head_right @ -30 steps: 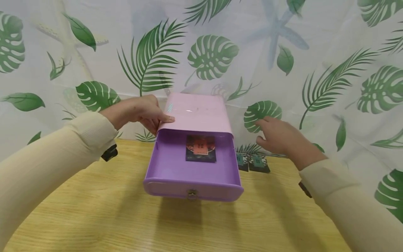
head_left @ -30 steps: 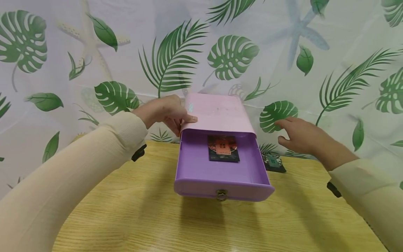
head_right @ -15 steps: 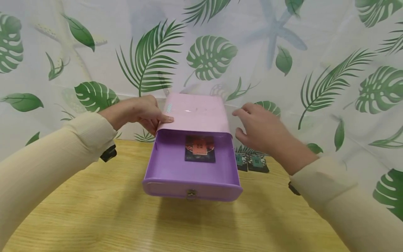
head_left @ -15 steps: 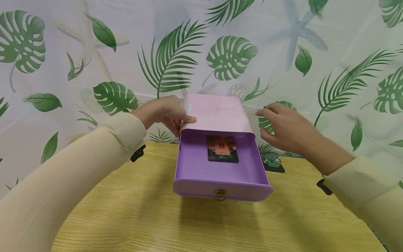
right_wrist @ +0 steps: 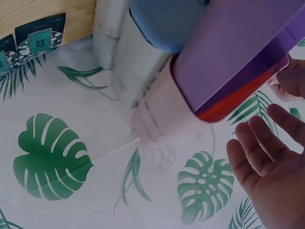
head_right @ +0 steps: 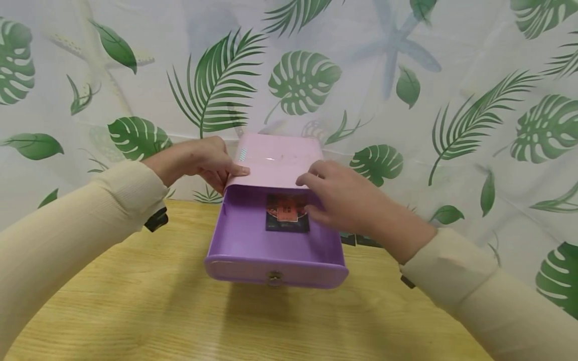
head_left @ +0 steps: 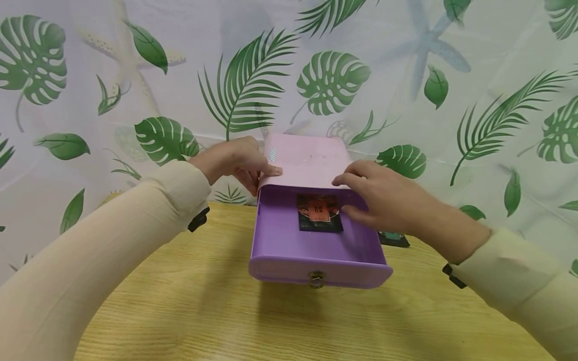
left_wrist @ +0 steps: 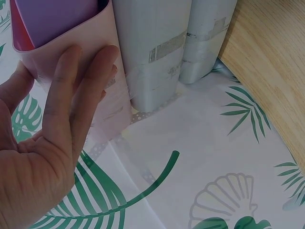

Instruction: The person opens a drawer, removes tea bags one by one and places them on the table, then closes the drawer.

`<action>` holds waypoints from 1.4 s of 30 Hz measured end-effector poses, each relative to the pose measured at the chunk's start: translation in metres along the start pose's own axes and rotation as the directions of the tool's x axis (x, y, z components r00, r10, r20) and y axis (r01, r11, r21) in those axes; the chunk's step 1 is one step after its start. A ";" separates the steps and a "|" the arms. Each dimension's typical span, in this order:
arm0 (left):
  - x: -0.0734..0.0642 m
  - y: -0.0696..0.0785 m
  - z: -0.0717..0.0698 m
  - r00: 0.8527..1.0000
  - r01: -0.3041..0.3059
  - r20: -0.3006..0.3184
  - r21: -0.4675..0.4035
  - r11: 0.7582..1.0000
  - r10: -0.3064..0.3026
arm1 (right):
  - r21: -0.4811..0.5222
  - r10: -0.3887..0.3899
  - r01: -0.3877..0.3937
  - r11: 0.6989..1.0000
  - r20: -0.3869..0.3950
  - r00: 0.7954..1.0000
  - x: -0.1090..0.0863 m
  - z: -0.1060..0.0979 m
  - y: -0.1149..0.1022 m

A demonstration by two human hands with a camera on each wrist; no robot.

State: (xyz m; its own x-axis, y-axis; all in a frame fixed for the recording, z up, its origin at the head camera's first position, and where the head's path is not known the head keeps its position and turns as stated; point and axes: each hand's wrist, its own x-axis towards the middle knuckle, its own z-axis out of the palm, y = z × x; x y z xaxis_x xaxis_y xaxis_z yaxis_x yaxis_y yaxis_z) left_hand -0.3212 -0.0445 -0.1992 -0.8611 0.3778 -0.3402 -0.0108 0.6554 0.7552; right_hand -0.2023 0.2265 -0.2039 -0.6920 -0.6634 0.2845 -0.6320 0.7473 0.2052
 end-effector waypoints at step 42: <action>-0.001 0.000 0.000 1.000 0.000 -0.005 -0.007 1.000 0.000 | 0.111 -0.032 -0.012 0.994 0.389 0.921 0.034 0.044 -0.010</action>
State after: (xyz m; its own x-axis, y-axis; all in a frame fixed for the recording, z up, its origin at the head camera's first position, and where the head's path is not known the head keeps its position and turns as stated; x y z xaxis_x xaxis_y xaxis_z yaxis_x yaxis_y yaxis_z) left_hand -0.3200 -0.0446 -0.1985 -0.8636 0.3744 -0.3376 -0.0143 0.6512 0.7588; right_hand -0.2350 0.1949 -0.2375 -0.7524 -0.6496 -0.1090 -0.6585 0.7464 0.0962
